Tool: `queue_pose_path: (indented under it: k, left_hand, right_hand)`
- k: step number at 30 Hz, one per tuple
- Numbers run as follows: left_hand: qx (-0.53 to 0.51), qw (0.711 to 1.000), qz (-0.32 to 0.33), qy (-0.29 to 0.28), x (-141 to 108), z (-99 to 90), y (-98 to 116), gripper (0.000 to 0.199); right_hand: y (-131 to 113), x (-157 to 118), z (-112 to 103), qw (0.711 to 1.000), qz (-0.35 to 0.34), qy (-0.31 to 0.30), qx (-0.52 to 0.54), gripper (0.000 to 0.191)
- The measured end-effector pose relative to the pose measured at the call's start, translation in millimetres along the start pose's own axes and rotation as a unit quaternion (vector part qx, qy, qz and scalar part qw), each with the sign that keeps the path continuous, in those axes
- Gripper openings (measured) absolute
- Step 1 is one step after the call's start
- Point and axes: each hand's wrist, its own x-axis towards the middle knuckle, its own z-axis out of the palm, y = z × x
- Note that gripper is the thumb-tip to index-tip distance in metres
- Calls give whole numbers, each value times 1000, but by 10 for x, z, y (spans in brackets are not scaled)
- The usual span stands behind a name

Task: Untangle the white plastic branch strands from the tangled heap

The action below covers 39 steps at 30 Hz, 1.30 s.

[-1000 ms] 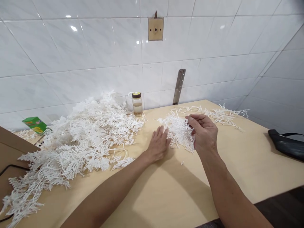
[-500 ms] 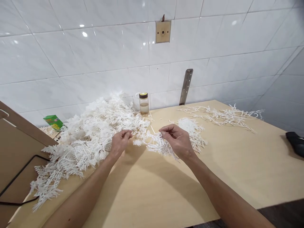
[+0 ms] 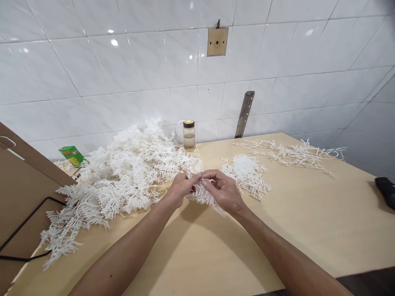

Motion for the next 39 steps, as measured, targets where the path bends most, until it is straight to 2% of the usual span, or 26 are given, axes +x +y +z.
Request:
queue_pose_path:
  k: [5,10,14,18,23,26,29,33,36,39]
  left_hand:
    - [-97,994,50,-23,7,-112,-94,32]
    - [-131,988,40,-66,16,-99,-176,29]
    - [-161,987,9,-14,64,-97,-247,32]
    - [-176,984,-21,-8,138,-132,-290,25]
    - [-182,982,-15,41,208,-117,-293,15]
    - [-153,987,2,41,227,-99,-274,8]
    - [-102,993,38,45,250,-106,-255,14]
    - [27,989,105,104,281,-134,-244,23]
    - [150,966,145,153,261,-123,-247,25]
    - [261,927,208,170,204,-74,-270,22]
  right_hand:
    - [-8,0,11,994,78,-70,-30,19]
    - [95,14,17,987,109,-106,-59,14]
    - [227,-12,57,984,116,-128,-44,12]
    - [322,-48,120,982,121,-146,-24,12]
    - [366,-90,184,977,130,-170,-24,8]
    - [346,-103,186,973,140,-180,-30,9]
    - [293,-92,146,966,171,-193,-21,13]
    - [219,-27,14,946,251,-199,-43,22]
    - [199,53,-109,954,263,-127,-72,27]
    - [193,134,-208,970,242,-26,-10,33]
